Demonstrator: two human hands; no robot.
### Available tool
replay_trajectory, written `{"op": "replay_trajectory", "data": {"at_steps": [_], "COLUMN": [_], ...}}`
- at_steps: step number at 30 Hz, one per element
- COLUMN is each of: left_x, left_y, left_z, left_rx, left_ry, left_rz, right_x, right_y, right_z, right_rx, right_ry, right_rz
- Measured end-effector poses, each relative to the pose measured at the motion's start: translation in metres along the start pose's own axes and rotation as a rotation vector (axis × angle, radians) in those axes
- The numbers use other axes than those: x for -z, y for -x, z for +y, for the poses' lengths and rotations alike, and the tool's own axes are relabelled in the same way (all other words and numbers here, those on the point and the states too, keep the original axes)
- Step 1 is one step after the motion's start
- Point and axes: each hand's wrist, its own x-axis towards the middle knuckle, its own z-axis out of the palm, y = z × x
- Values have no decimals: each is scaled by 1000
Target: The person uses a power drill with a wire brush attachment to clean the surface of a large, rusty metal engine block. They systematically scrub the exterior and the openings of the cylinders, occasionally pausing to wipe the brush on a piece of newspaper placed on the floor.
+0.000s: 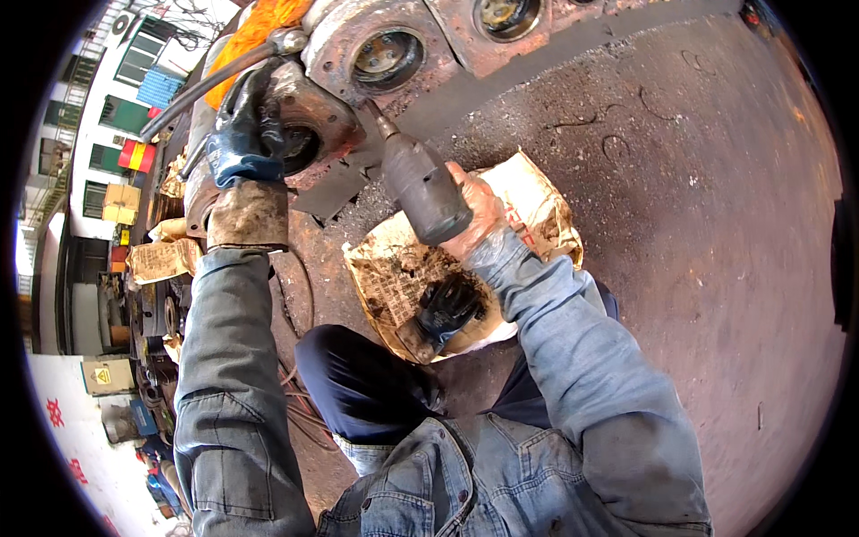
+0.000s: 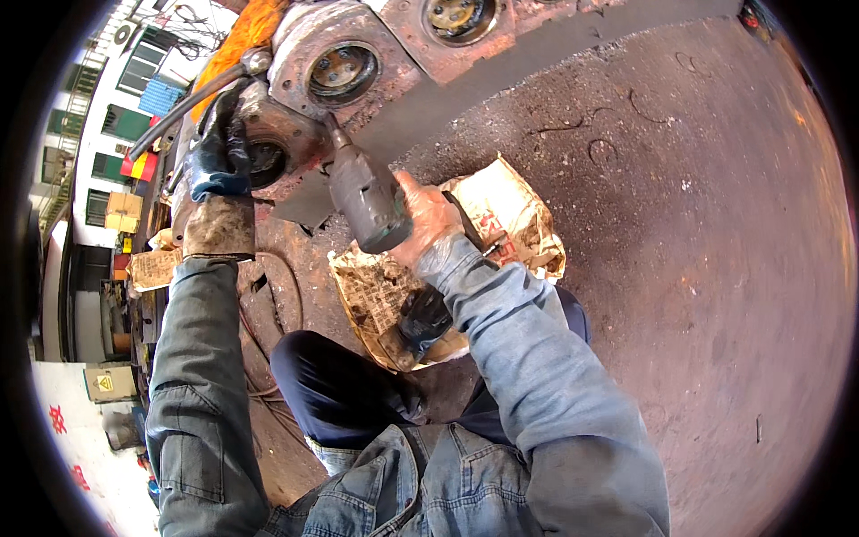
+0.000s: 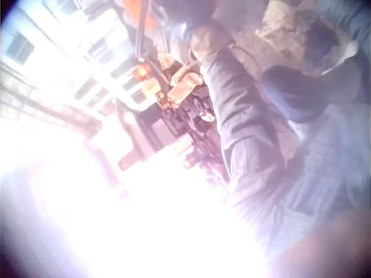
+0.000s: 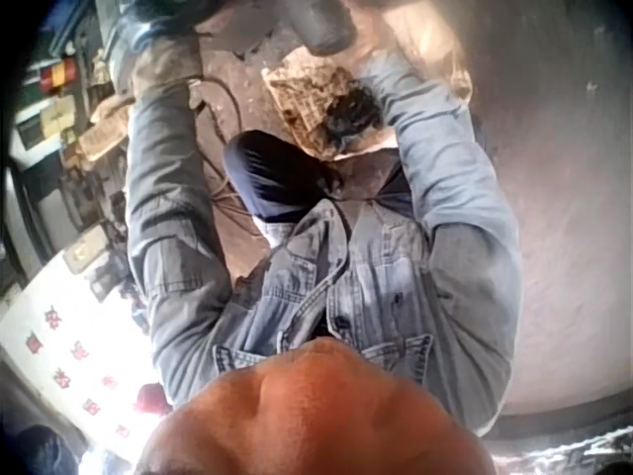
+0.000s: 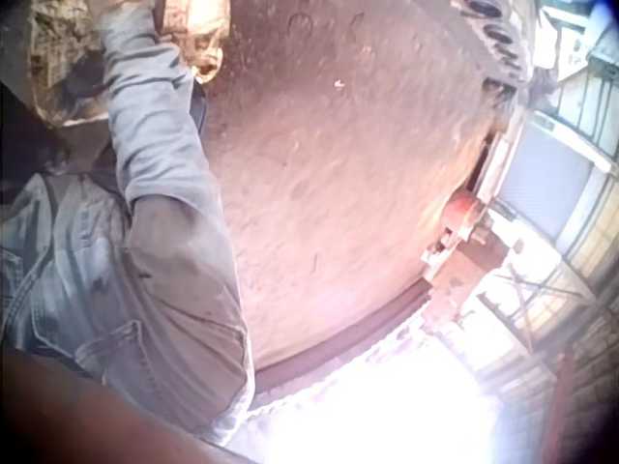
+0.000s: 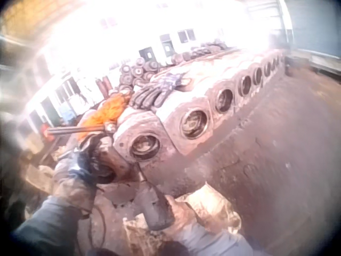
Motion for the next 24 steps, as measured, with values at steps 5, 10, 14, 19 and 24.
{"op": "replay_trajectory", "data": {"at_steps": [5,10,14,19,24], "left_x": [23,-4,12,4,11], "left_y": [1,-3,-1,-5,-5], "left_z": [5,19,17,7,26], "left_rx": [-4,-3,20,-135,-80], "left_ry": [-39,-3,-3,70,21], "left_rz": [-34,-40,-22,-36,-74], "right_x": [-4,32,30,15,7], "right_y": [-1,4,-12,-16,-19], "right_z": [-27,-17,3,2,0], "right_rx": [-405,-236,-107,148,321], "right_ry": [-1432,-1392,-566,-110,-56], "right_rz": [107,-12,23,170,211]}}
